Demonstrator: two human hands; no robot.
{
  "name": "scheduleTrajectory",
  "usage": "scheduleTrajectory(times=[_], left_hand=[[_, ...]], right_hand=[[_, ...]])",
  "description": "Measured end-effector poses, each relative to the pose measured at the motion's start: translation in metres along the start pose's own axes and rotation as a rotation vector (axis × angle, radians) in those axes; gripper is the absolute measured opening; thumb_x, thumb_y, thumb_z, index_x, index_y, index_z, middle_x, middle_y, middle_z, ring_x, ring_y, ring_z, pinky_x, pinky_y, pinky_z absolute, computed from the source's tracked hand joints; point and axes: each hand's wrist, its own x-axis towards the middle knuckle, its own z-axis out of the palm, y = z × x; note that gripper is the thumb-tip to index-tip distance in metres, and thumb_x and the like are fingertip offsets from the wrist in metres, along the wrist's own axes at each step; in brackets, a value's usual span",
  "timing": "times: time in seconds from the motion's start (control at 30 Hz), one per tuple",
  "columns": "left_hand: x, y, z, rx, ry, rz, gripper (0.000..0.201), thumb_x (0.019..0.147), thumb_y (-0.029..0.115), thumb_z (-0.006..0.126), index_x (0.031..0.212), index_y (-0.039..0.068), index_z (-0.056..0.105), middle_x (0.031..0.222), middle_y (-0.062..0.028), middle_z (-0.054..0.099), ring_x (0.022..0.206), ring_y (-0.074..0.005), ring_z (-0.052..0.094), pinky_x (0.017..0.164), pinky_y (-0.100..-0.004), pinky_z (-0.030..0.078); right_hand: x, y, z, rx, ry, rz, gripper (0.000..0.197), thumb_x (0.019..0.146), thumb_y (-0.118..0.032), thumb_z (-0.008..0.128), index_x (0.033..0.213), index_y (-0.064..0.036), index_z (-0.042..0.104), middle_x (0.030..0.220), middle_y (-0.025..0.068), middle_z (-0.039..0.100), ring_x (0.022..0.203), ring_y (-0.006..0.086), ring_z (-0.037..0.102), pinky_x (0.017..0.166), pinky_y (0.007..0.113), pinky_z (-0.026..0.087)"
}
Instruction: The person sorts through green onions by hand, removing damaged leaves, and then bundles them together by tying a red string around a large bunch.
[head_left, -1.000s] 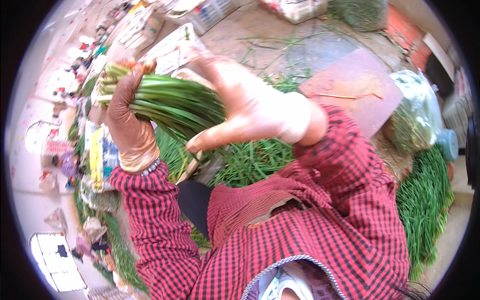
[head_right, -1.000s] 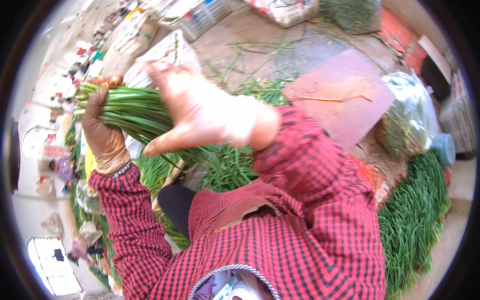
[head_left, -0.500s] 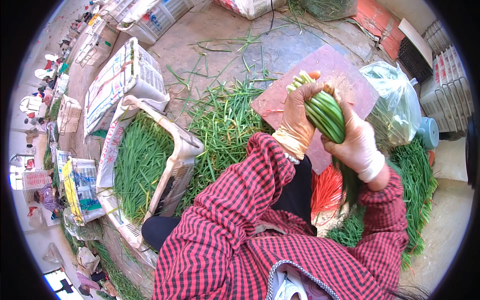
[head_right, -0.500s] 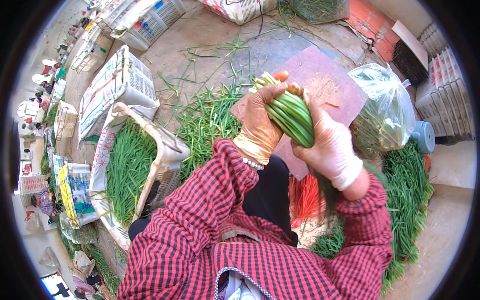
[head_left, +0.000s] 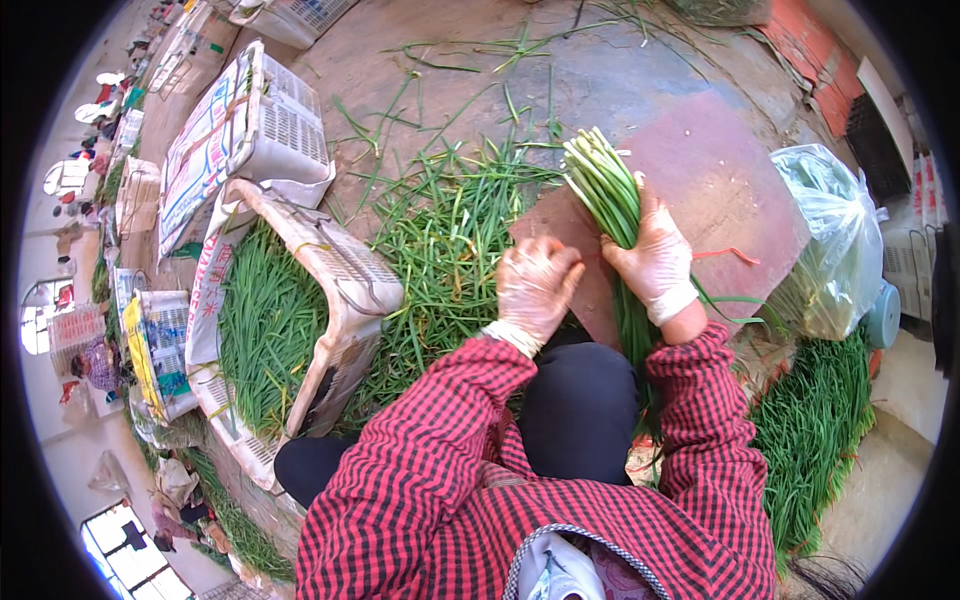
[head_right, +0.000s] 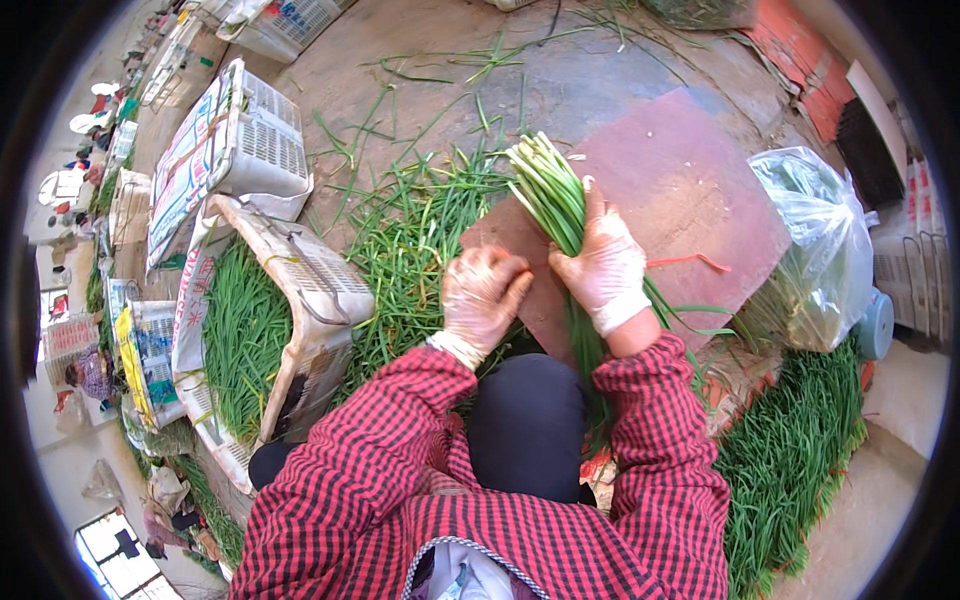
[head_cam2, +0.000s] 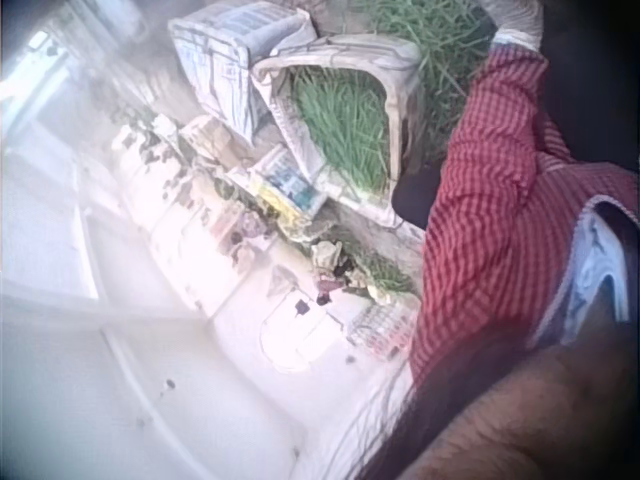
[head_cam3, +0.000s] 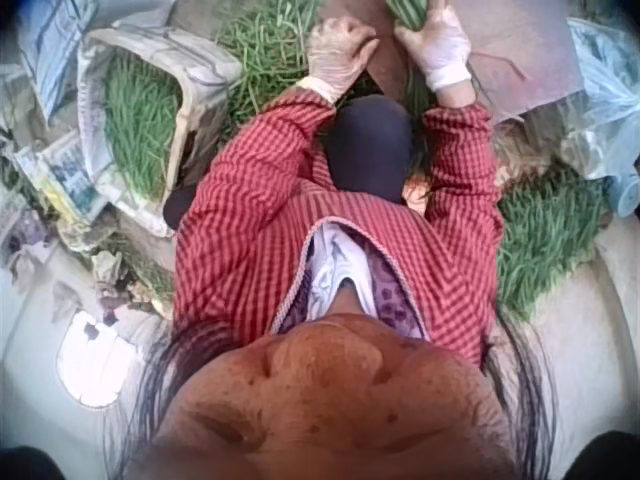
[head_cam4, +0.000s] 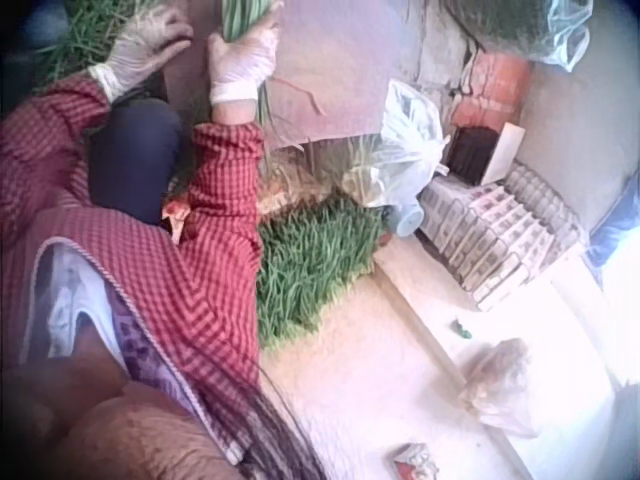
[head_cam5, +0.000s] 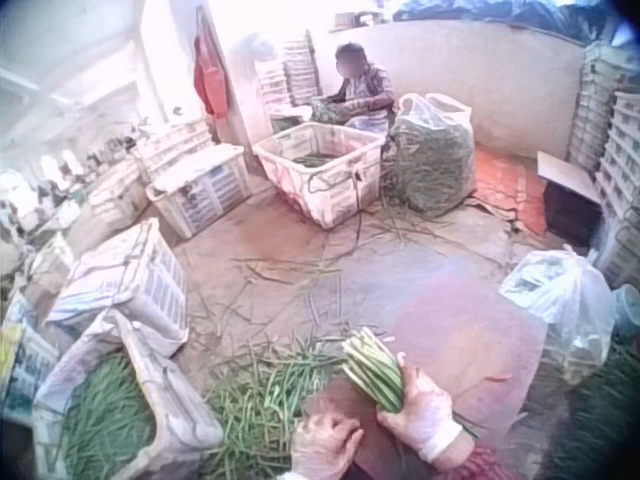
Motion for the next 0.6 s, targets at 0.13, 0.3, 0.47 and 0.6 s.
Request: scheduleTrajectory(times=[0.13,0.3,0.47,0.6], left_hand=[[-0.020,0.011,-0.003,0.049,-0.157,0.000,0.013,0.082,0.022,0.070,0.090,0.015,0.065,0.084,-0.0047,0.058,0.086,-0.0266,0.059,0.077,-0.0404,0.046],[-0.024,0.013,-0.003,-0.032,-0.182,-0.012,0.015,0.083,0.020,0.068,0.095,0.012,0.065,0.089,-0.0076,0.058,0.089,-0.0289,0.060,0.077,-0.0420,0.050],[-0.029,0.010,0.010,-0.029,-0.208,-0.110,0.013,0.078,0.013,0.062,0.091,0.011,0.066,0.088,-0.0114,0.059,0.089,-0.0299,0.060,0.077,-0.0430,0.051],[-0.034,0.000,-0.010,-0.231,-0.161,-0.250,0.026,0.083,0.024,0.067,0.105,0.011,0.067,0.098,-0.0122,0.059,0.098,-0.0317,0.061,0.086,-0.0447,0.050]], right_hand=[[-0.004,-0.020,-0.013,0.047,-0.019,-0.067,0.091,0.070,-0.026,0.078,0.149,-0.0063,0.035,0.112,0.0216,0.061,0.097,0.0387,0.065,0.080,0.046,0.055],[-0.001,-0.019,0.007,-0.171,0.029,-0.268,0.100,0.067,-0.028,0.083,0.150,-0.0017,0.033,0.118,0.0215,0.060,0.102,0.0385,0.062,0.087,0.046,0.053],[-0.003,-0.027,-0.003,-0.015,-0.007,-0.260,0.085,0.071,-0.020,0.080,0.146,-0.0009,0.043,0.115,0.0195,0.066,0.104,0.0378,0.065,0.089,0.044,0.053],[-0.012,-0.006,0.026,0.051,0.019,-0.263,0.095,0.073,-0.020,0.083,0.152,-0.0021,0.034,0.140,0.0237,0.053,0.127,0.0396,0.052,0.109,0.044,0.039]])
